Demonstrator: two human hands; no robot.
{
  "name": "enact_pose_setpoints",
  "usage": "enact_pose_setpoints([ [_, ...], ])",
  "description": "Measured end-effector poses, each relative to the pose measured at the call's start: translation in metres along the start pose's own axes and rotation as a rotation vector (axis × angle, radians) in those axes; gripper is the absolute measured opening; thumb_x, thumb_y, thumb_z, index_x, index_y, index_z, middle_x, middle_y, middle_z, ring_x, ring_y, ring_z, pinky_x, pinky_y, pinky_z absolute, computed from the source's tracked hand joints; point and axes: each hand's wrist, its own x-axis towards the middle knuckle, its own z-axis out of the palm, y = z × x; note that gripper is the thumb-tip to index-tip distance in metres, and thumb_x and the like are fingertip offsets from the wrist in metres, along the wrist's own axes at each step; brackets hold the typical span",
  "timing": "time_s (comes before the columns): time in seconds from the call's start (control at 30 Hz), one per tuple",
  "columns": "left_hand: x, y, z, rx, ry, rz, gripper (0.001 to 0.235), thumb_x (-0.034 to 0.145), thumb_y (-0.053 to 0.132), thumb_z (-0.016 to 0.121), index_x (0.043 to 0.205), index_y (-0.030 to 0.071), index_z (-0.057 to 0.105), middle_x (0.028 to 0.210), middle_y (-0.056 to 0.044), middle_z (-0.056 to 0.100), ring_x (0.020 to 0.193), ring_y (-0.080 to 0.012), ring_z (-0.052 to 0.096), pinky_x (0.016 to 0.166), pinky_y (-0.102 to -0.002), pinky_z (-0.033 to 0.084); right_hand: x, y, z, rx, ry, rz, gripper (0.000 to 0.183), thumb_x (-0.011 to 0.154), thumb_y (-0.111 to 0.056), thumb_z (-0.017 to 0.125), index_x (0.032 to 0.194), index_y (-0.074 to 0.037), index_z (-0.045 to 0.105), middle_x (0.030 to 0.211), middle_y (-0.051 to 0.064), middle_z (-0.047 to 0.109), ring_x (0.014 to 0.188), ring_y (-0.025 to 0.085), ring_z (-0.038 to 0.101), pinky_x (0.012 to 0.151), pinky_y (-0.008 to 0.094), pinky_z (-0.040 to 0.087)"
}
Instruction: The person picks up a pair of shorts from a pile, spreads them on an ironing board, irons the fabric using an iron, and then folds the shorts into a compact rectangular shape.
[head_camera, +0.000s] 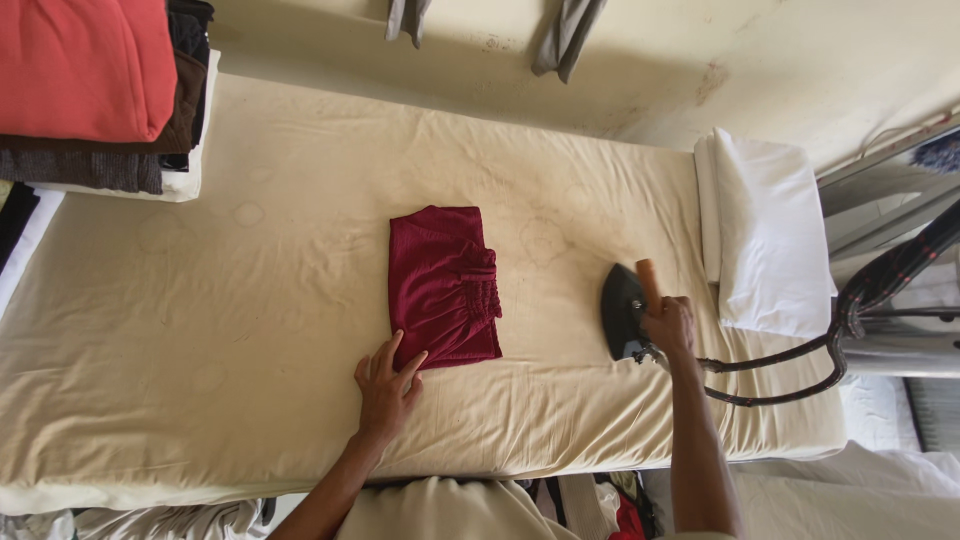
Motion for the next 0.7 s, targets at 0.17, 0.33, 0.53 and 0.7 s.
enact_pose_setpoints([
  [0.17,-0.011,-0.021,-0.015,-0.147,-0.005,-0.113,0.048,0.093,0.016,0.060,0.136,0.037,0.065,0.157,-0.009,0.046,0.143,-0.0278,0.048,0.108,-0.054,0.037,-0.017,-0.062,0.012,0.031,-0.140,-0.289,0.040,0.067,-0.038,0.081,0.103,-0.023,0.074,0.139,-0.008,0.054,0.116,0.031,0.068,0.099,0.046,0.057],
  [0.33,-0.054,-0.089,-0.065,-0.064,0.257,-0.150,0.042,0.085,0.006,0.061,0.124,0.019,0.071,0.152,-0.020,0.053,0.137,-0.0381,0.055,0.108,-0.053,0.043,-0.054,-0.210,-0.021,0.187,-0.298,-0.714,0.041,0.077,-0.024,0.073,0.112,-0.003,0.071,0.138,0.009,0.057,0.099,0.030,0.069,0.085,0.047,0.053],
  [0.53,-0.119,-0.181,-0.133,0.346,0.524,-0.399,0.043,0.083,-0.003,0.067,0.121,0.015,0.075,0.148,-0.023,0.061,0.135,-0.0456,0.057,0.098,-0.062,0.047,-0.062,-0.338,0.009,-0.021,-0.341,-0.978,0.036,0.088,-0.017,0.065,0.119,-0.001,0.056,0.133,0.011,0.053,0.083,0.032,0.067,0.063,0.048,0.059],
  [0.7,-0.135,-0.194,-0.138,0.360,0.506,-0.565,0.042,0.087,0.003,0.069,0.126,0.016,0.073,0.159,-0.022,0.054,0.147,-0.0427,0.047,0.095,-0.065,0.041,-0.065,-0.386,0.053,-0.174,-0.386,-0.987,0.025,0.091,-0.010,0.065,0.114,-0.006,0.057,0.099,0.010,0.069,0.076,0.026,0.067,0.057,0.039,0.058],
])
